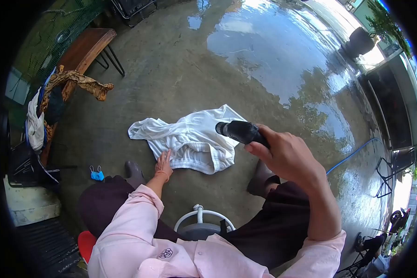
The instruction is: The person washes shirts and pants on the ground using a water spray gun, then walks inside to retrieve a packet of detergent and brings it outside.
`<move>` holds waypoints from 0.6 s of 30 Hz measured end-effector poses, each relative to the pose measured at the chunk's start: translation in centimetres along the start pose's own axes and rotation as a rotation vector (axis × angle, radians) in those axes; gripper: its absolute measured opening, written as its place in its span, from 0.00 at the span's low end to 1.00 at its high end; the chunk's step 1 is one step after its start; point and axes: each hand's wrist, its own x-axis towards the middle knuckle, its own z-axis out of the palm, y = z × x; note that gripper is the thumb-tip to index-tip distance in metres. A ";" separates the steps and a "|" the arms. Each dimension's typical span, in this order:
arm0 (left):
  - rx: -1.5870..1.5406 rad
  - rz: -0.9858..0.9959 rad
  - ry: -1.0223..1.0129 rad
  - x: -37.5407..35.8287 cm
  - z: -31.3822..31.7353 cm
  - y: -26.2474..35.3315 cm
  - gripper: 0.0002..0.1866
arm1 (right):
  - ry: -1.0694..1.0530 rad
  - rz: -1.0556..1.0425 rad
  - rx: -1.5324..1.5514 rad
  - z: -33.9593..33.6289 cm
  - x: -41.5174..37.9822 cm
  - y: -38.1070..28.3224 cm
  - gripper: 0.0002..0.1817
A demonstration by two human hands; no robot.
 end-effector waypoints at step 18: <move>0.054 0.247 -0.269 -5.9 0.7 2.5 0.15 | 0.189 0.105 0.123 0.2 1.5 3.3 0.22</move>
